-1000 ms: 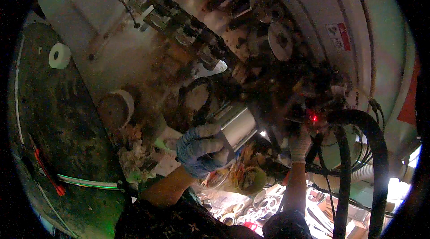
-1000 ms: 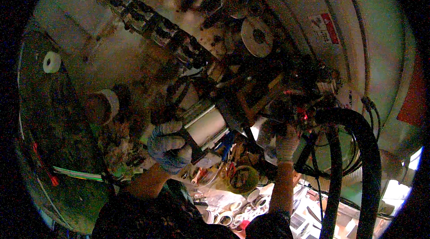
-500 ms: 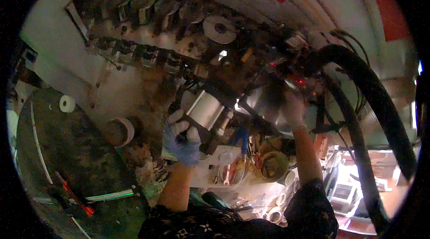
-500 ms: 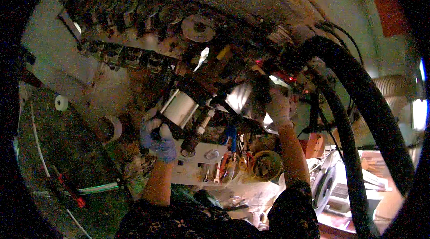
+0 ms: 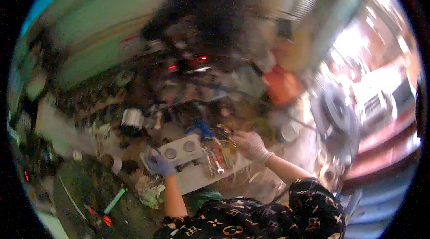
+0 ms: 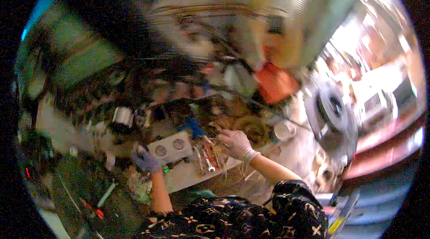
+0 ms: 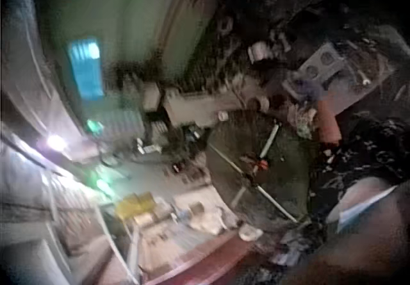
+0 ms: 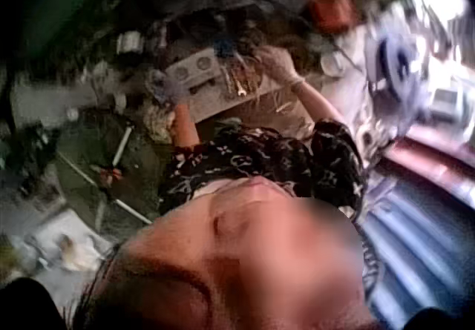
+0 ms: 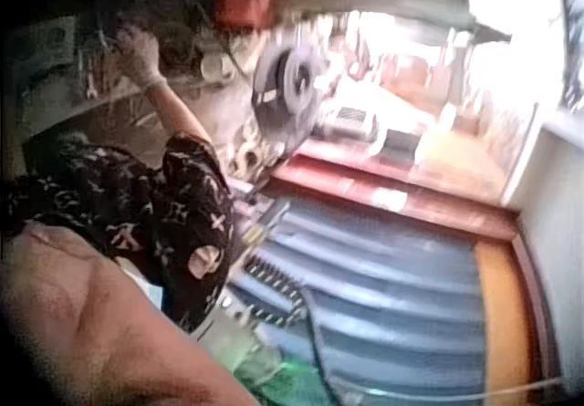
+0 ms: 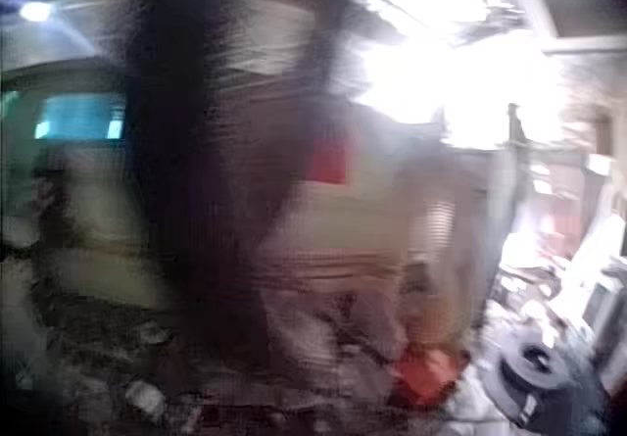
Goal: The person unpacks a metal sheet from a cardboard box, places it on a circular machine, and uses shears to cut a circular piece. The person then repeatedly picks up large metal sheets from a stack, carries them to a machine, and places them on a stack.
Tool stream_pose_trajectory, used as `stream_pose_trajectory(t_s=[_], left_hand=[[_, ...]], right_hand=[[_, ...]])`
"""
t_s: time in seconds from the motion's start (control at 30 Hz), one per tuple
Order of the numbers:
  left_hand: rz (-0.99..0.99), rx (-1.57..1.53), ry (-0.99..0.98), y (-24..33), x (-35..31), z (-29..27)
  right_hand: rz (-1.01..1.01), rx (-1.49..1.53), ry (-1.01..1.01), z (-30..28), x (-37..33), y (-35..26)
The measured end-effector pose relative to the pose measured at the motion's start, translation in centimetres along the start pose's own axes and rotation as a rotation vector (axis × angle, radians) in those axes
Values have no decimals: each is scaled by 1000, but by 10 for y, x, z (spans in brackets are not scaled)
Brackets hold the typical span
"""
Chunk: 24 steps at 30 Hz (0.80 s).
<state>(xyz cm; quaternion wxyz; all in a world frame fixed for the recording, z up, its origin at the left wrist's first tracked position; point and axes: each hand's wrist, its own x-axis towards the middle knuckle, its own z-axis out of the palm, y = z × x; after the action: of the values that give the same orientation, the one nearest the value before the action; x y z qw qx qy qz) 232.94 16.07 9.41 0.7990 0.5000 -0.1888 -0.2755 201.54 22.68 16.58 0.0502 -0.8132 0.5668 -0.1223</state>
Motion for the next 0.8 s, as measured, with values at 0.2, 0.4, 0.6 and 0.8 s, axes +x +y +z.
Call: stream_pose_trajectory(t_s=[0.2,0.4,0.6,0.8], left_hand=[[71,429,-697,-59,-141,-49],[363,316,-1450,-18,-318,12],[44,407,-1708,-52,-382,26],[-301,520,-1589,-125,-427,29]], right_hand=[[458,195,-5,40,-230,25],[1061,388,-553,32,-391,33],[1249,609,-324,82,-488,69],[1379,639,-373,61,-551,111]])
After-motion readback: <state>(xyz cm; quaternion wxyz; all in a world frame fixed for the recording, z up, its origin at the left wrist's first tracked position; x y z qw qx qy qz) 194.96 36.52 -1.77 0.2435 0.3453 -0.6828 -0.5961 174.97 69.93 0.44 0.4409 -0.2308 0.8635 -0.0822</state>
